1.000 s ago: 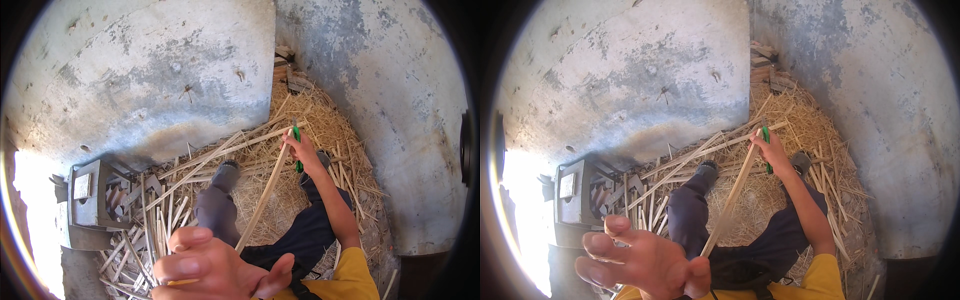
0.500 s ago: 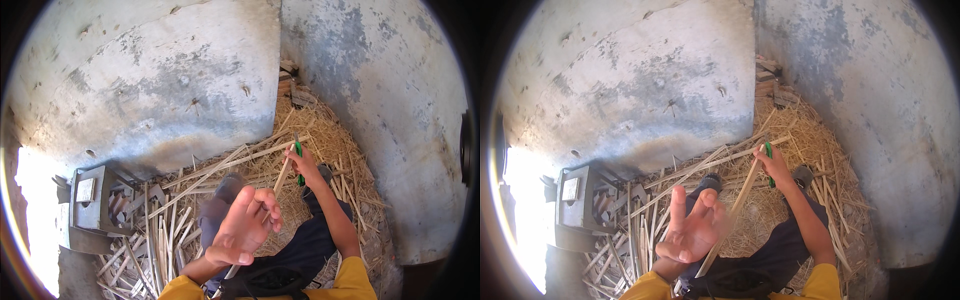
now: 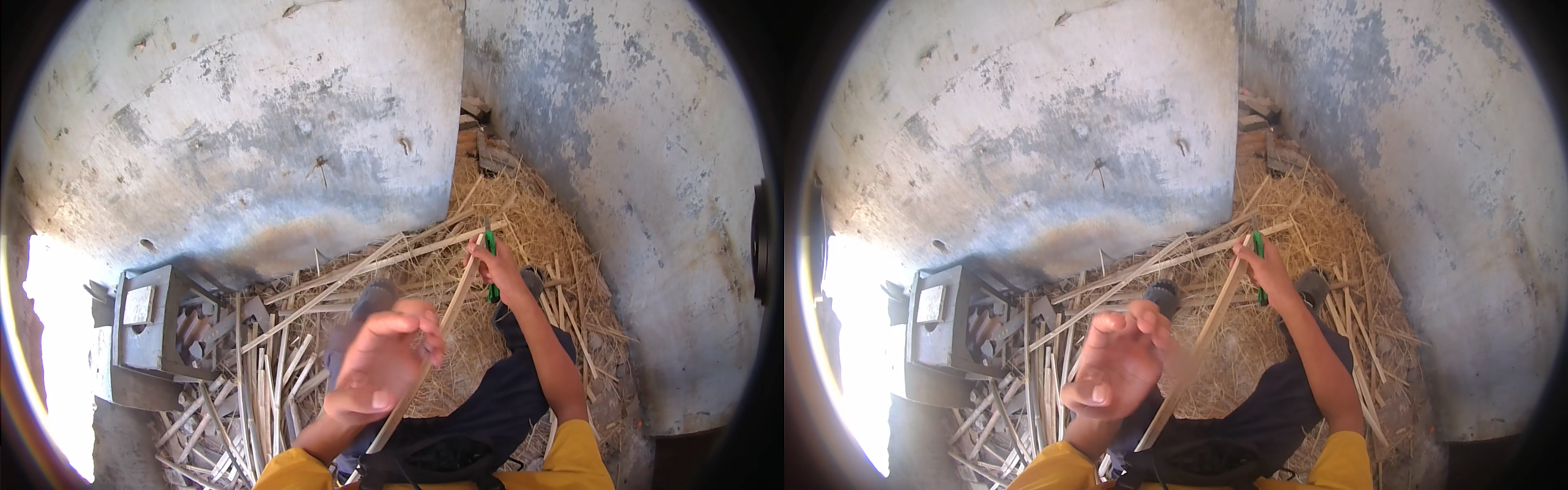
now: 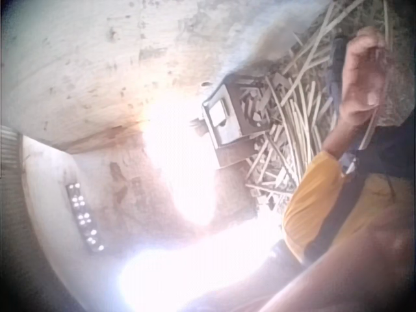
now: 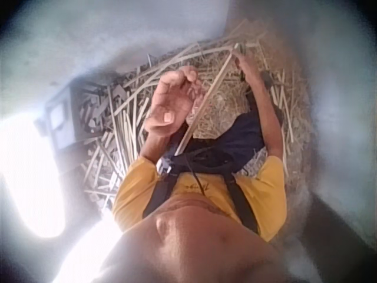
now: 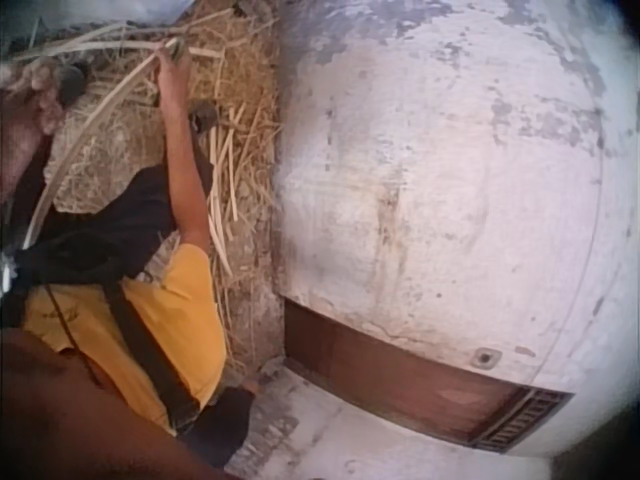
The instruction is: The person carves a thin piece of wood using a small green utility knife while sitting on a floor covered in wood shavings. The person holds the wood strip and repeatedly scrapes the knife along the length of the wood to shape it.
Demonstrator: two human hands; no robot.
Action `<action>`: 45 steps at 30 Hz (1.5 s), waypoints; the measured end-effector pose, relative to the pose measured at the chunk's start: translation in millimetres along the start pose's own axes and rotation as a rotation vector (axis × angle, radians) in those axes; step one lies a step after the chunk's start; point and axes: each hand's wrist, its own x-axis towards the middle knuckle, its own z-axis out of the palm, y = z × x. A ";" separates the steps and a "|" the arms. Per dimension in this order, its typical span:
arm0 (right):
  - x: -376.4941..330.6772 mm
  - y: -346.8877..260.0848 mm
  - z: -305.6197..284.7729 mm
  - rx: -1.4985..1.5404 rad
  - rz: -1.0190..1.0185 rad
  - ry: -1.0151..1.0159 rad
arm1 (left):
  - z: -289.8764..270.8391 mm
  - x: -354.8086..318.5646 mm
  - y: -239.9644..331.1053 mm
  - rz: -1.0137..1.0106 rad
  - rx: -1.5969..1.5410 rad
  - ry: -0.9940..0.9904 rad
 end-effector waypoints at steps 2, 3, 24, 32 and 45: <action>0.9 5.8 -1.7 0.011 0.002 -0.001 | -8.0 -1.3 9.9 0.130 0.524 0.157; 1.0 5.7 -4.1 0.014 -0.005 -0.005 | -13.9 -3.5 16.1 0.203 0.790 0.232; 3.7 7.8 -7.0 -0.005 -0.025 -0.015 | -94.1 -93.2 36.7 -0.235 1.997 0.179; 1.4 5.5 -4.6 0.016 -0.009 -0.010 | -100.1 -98.9 35.4 -0.208 2.062 0.293; 5.2 8.3 -2.9 -0.034 0.000 -0.012 | 9.2 -39.3 31.3 0.483 0.912 0.040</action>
